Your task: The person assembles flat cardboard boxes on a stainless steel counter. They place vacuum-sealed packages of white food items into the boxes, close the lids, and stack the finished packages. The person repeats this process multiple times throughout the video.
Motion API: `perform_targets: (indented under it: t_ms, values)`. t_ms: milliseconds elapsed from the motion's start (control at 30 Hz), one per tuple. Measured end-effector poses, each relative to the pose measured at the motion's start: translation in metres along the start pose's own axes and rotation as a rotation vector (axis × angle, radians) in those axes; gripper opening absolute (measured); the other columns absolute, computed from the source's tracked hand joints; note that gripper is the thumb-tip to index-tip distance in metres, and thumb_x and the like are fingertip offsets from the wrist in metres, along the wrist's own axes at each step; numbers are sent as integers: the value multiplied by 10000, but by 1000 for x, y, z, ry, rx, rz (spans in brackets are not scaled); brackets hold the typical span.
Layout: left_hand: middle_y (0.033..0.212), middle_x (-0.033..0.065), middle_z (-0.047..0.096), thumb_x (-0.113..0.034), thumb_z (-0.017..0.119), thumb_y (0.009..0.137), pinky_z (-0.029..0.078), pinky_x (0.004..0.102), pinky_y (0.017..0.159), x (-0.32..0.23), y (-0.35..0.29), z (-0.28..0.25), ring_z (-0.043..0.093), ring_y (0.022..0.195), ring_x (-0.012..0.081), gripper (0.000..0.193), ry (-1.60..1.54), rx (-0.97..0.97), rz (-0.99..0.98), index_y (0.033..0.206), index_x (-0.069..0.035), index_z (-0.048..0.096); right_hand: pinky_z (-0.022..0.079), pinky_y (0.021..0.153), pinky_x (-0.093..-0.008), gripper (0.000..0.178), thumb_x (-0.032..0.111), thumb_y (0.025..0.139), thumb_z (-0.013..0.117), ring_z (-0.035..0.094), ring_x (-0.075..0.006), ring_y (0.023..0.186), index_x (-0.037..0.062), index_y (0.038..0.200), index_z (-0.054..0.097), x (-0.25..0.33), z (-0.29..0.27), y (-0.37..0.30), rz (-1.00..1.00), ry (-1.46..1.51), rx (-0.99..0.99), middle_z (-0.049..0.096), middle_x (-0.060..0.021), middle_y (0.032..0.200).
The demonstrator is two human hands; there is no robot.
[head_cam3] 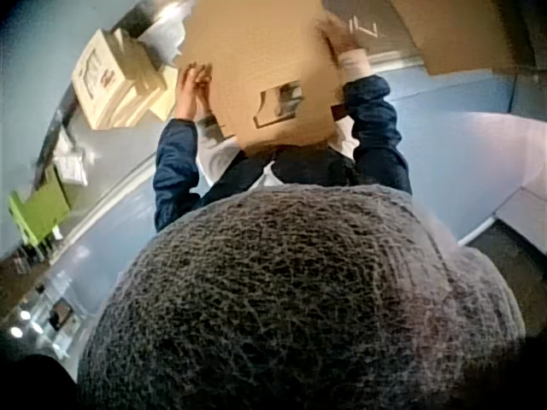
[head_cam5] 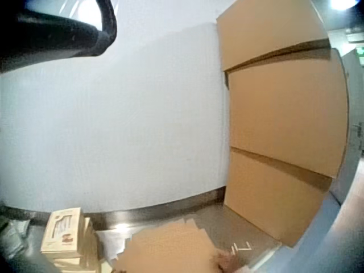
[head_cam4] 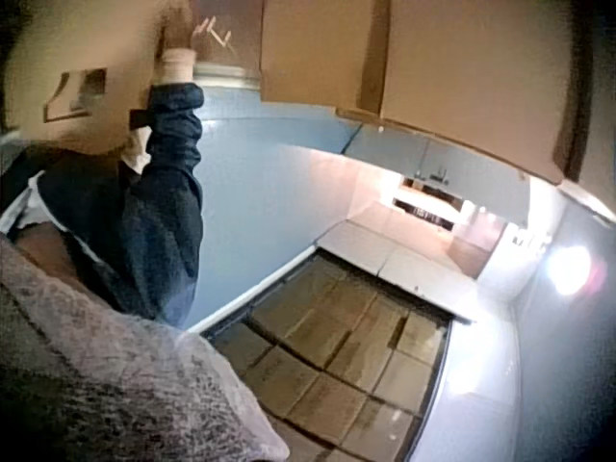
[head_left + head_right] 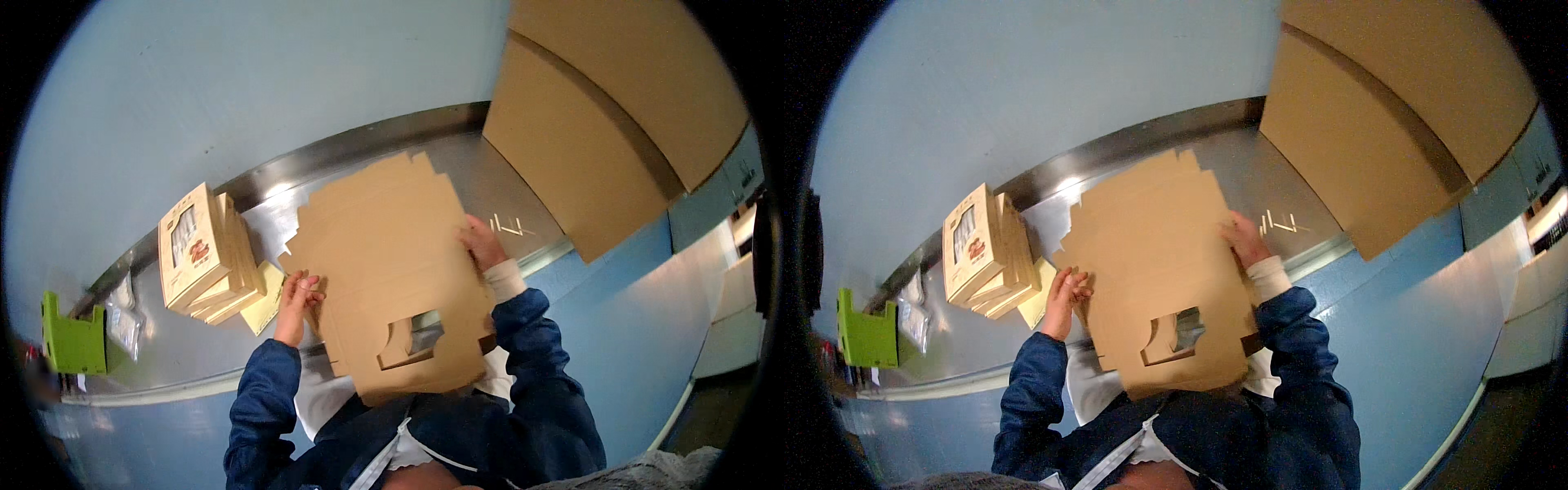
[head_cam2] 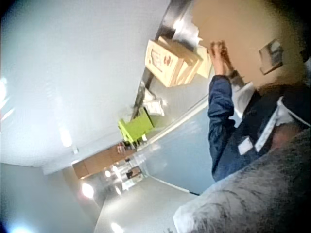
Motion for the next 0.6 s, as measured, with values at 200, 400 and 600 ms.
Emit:
perform_targets:
  t_ms: [200,400,600]
  values:
    - [1147,86,506,-228,614,864,430,288,819,12,35,-22,515,968,143,552,335,-324,293,1293,5,356,458,798,-268,448,119,815,555,549,-132,934,-9,1232,456,-20,6,7,-72,129,-35,561,-70,1107]
    - [1258,120,459,-155,531,892,386,308,933,-14,8,11,480,1102,195,457,-6,-19,161,1287,2,365,430,887,-330,490,121,807,553,540,-246,1047,-26,1256,421,-32,-4,2,-160,-170,-164,543,-175,1162]
    - [1341,290,327,-228,534,857,288,413,1030,45,39,31,343,1237,384,669,868,-66,364,1361,65,206,290,1039,-405,574,269,809,571,370,-339,1239,-50,1259,413,-39,66,5,-366,-1015,-16,397,-246,1316]
Point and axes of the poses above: each hand's wrist, its own y-axis towards the middle knuckle, its own z-axis out of the palm, x = y × z, the point moved 2 cm from there along y, towards the middle knuckle
